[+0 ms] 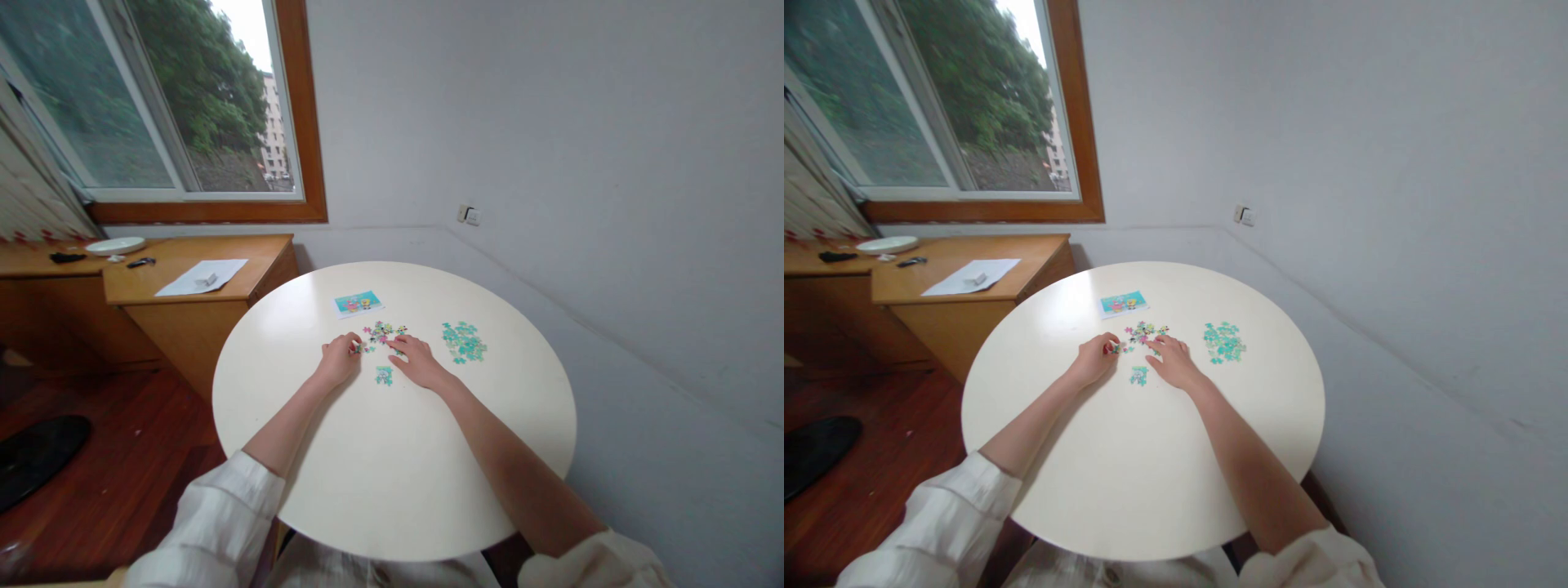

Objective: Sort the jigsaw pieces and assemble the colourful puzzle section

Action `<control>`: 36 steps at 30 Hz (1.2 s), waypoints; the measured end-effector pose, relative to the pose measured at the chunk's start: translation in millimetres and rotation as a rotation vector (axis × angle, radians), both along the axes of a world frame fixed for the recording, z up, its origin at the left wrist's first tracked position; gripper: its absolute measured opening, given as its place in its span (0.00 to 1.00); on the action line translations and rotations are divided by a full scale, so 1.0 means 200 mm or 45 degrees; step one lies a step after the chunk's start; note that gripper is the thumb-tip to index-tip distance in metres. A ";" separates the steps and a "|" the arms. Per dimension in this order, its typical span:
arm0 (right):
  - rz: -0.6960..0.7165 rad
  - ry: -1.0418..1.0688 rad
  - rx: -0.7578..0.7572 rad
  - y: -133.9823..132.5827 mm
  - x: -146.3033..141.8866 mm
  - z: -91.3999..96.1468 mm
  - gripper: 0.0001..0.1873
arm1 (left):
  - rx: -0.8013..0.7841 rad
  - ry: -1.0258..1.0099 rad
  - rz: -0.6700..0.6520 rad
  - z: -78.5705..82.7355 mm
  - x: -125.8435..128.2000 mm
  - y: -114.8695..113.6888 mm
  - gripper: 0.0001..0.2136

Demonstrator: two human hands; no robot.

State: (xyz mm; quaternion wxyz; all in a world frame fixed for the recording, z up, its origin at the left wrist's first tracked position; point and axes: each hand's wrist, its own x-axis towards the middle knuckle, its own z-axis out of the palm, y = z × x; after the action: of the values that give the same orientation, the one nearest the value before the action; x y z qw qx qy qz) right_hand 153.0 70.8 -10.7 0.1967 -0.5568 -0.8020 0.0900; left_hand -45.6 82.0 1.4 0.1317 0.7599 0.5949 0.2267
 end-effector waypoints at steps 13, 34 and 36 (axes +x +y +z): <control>0.005 0.012 0.010 0.00 0.00 -0.01 0.20 | 0.095 -0.082 -0.074 -0.02 0.00 0.01 0.10; -0.006 0.005 0.010 0.00 0.01 -0.01 0.20 | -0.606 -0.722 -0.569 0.04 0.00 -0.04 0.13; -0.003 0.010 0.012 0.00 0.01 -0.01 0.20 | -0.600 -0.700 -0.590 0.04 0.00 -0.04 0.13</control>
State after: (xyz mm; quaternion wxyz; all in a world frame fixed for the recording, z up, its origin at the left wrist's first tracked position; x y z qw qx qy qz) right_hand 154.4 71.0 -12.9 0.2026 -0.5564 -0.8010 0.0881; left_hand -45.4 74.4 10.0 0.5025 0.7340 0.3869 0.2431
